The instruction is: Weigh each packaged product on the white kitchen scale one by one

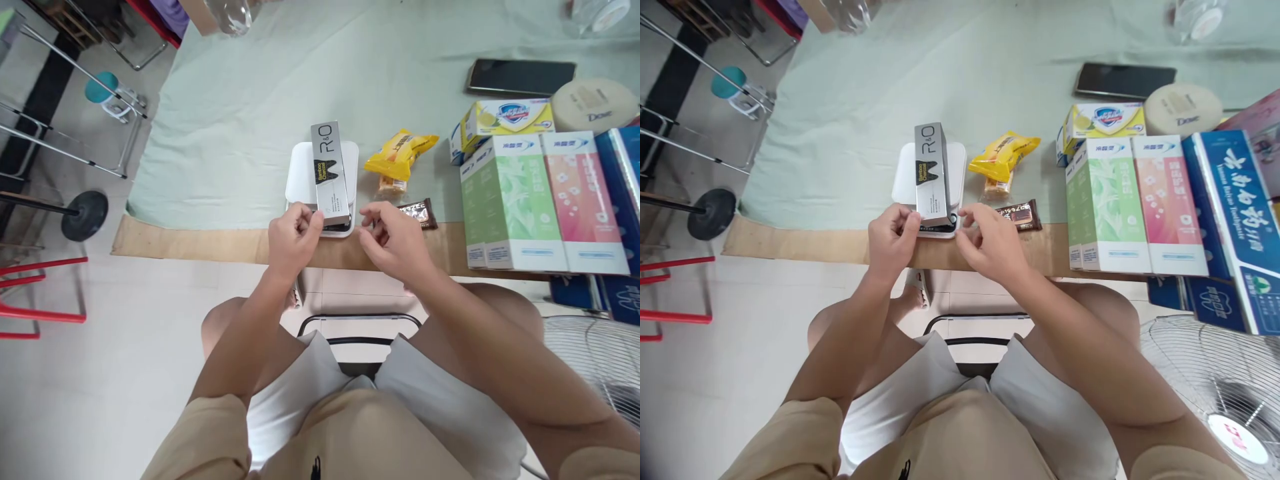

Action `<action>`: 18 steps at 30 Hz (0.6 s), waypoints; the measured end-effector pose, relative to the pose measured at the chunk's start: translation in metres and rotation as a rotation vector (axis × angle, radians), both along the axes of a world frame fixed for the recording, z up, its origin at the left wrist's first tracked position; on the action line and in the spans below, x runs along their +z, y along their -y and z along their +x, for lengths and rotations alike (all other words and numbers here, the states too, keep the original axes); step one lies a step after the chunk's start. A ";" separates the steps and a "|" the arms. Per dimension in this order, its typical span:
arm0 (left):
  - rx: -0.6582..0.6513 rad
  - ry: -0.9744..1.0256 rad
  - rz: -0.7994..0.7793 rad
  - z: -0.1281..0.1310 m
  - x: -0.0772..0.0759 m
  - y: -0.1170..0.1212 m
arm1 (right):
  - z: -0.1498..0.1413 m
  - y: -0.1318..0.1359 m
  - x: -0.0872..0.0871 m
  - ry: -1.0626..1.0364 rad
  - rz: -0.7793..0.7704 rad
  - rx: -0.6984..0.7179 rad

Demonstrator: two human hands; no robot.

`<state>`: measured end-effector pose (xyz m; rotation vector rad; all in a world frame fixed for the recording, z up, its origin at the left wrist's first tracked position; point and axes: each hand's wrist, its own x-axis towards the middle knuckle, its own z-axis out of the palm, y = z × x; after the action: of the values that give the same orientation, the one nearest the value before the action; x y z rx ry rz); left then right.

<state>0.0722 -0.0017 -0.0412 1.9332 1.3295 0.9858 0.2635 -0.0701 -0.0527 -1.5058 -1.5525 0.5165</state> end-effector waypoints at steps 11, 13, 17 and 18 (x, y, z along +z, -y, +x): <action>-0.031 -0.067 -0.009 0.005 0.004 0.002 | -0.011 -0.010 -0.004 -0.014 -0.079 0.042; -0.027 -0.059 -0.003 0.006 0.005 0.001 | -0.013 -0.009 -0.004 -0.033 -0.112 0.036; -0.043 -0.033 0.019 0.008 0.005 0.002 | -0.013 -0.007 -0.006 -0.131 -0.170 0.075; -0.051 -0.031 0.029 0.009 0.004 0.003 | -0.013 -0.008 -0.008 -0.163 -0.167 0.085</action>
<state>0.0817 -0.0048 -0.0367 2.0016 1.2828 0.9583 0.2506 -0.0623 -0.0602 -1.4860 -1.4804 0.8154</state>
